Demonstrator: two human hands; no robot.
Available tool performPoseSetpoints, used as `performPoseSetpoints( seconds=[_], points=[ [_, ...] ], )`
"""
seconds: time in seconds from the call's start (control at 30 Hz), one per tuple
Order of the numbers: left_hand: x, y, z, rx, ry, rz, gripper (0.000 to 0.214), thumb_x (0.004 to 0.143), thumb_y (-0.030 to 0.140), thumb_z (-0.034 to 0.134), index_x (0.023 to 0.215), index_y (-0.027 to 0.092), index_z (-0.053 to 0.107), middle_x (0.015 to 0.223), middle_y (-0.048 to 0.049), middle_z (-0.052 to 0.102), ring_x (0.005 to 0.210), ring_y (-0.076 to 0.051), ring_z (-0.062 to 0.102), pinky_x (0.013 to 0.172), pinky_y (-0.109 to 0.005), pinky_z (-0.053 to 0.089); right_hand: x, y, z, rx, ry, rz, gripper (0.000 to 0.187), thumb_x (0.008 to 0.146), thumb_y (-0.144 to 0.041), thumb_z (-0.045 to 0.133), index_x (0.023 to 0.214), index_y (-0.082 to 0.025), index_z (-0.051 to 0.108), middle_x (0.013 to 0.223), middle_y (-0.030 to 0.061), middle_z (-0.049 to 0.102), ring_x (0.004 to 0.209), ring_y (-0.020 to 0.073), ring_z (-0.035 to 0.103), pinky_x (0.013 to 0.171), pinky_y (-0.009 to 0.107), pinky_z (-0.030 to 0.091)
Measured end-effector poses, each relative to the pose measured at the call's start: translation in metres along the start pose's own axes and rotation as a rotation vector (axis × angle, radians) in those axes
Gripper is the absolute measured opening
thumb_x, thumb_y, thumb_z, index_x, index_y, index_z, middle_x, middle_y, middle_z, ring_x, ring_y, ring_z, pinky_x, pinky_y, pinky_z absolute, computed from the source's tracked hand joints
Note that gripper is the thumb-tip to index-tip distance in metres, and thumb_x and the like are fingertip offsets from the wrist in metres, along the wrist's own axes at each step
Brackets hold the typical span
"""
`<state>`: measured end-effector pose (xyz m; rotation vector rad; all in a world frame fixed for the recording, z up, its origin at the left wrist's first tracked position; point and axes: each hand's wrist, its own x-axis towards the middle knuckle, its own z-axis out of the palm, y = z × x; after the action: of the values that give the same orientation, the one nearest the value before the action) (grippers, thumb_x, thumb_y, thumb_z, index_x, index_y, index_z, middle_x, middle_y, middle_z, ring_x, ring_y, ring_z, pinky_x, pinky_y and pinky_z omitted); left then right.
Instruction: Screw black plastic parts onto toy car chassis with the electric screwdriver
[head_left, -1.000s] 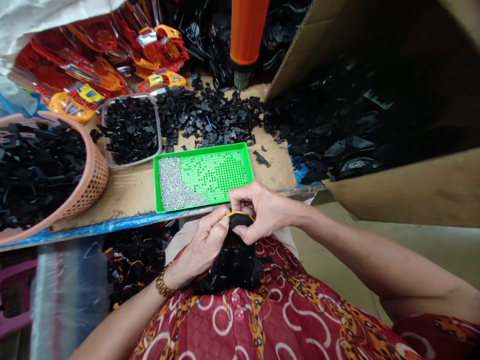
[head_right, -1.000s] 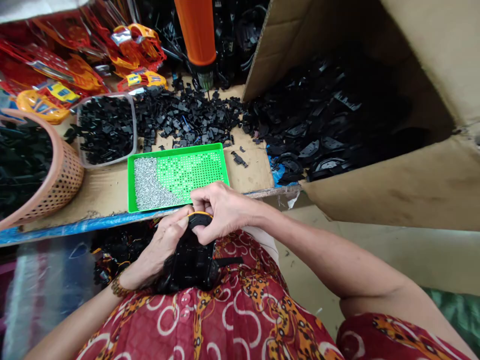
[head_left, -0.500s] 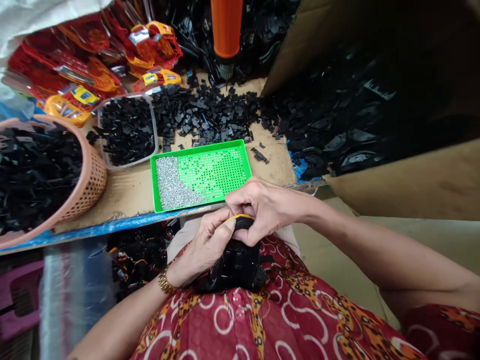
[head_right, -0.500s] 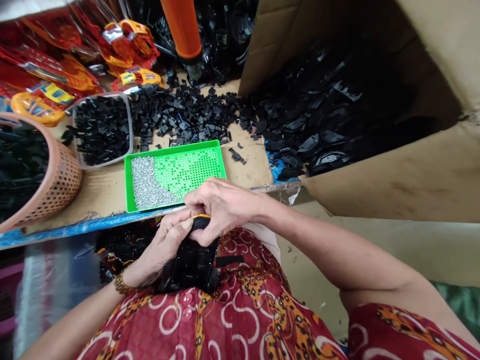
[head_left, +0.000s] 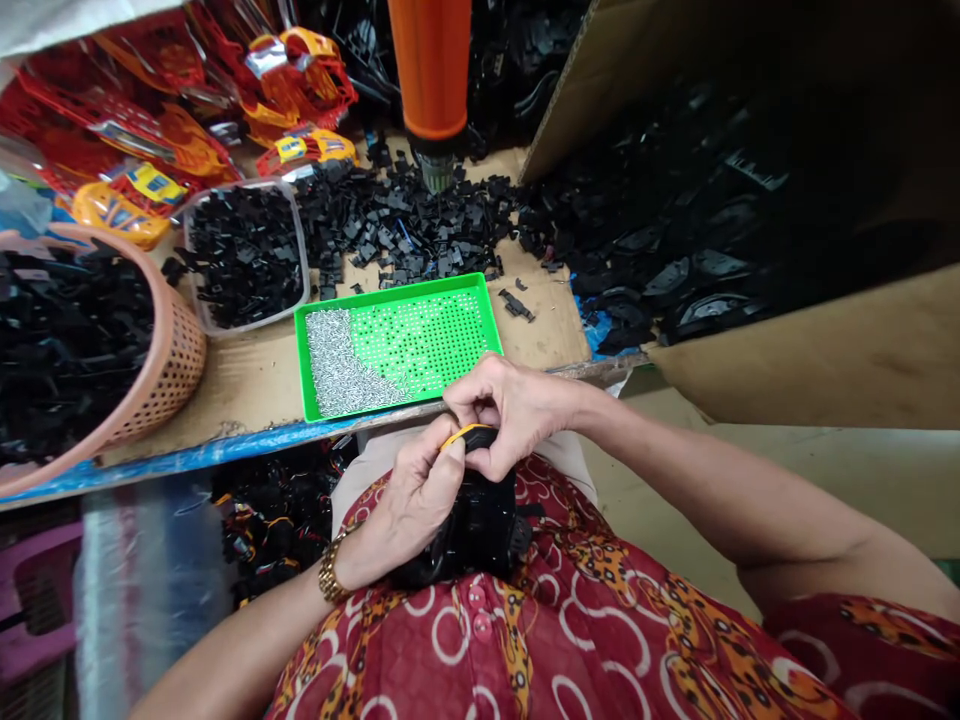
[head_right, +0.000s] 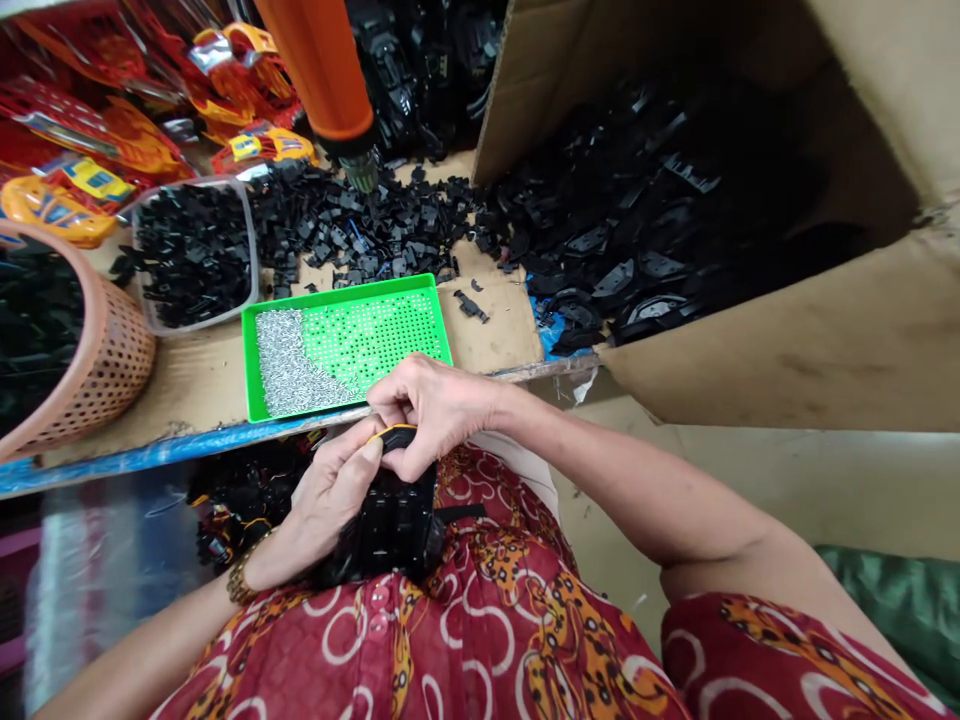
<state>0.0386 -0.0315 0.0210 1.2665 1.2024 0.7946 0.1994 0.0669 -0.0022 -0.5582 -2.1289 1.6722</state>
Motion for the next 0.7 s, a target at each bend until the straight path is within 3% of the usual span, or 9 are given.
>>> performPoseSetpoints(
  seconds=[0.13, 0.27, 0.5, 0.7],
  points=[
    [-0.002, 0.0, 0.0, 0.022, 0.028, 0.007, 0.029, 0.098, 0.037, 0.045, 0.071, 0.026, 0.044, 0.07, 0.0042, 0.036, 0.063, -0.015, 0.03, 0.062, -0.03, 0.042, 0.001, -0.001, 0.001, 0.007, -0.005, -0.001, 0.026, 0.059, -0.027, 0.066, 0.054, -0.023, 0.041, 0.049, -0.0122, 0.035, 0.05, 0.004, 0.027, 0.048, 0.021, 0.021],
    [-0.002, -0.004, -0.004, 0.04, -0.005, 0.002, 0.035, 0.098, 0.048, 0.046, 0.071, 0.026, 0.043, 0.07, 0.0046, 0.035, 0.063, -0.015, 0.03, 0.059, -0.029, 0.038, -0.001, -0.006, 0.001, 0.023, 0.046, 0.035, 0.025, 0.059, -0.026, 0.069, 0.054, -0.022, 0.045, 0.048, -0.0118, 0.038, 0.048, 0.0033, 0.03, 0.046, 0.02, 0.022],
    [-0.002, -0.008, -0.007, 0.046, 0.003, -0.035, 0.038, 0.097, 0.051, 0.044, 0.069, 0.025, 0.041, 0.064, 0.006, 0.031, 0.059, -0.014, 0.027, 0.057, -0.03, 0.032, -0.015, 0.002, 0.003, 0.342, 0.011, 0.184, 0.024, 0.07, -0.031, 0.078, 0.068, -0.018, 0.058, 0.056, -0.0094, 0.051, 0.049, 0.0039, 0.041, 0.047, 0.018, 0.033],
    [-0.003, -0.007, -0.007, 0.041, 0.007, 0.029, 0.033, 0.099, 0.041, 0.045, 0.07, 0.025, 0.041, 0.065, 0.0059, 0.031, 0.059, -0.014, 0.026, 0.057, -0.03, 0.03, -0.016, 0.019, 0.023, 0.581, 0.178, 0.135, 0.036, 0.066, -0.035, 0.085, 0.061, -0.018, 0.053, 0.051, -0.0107, 0.047, 0.045, 0.0018, 0.031, 0.044, 0.018, 0.021]
  ],
)
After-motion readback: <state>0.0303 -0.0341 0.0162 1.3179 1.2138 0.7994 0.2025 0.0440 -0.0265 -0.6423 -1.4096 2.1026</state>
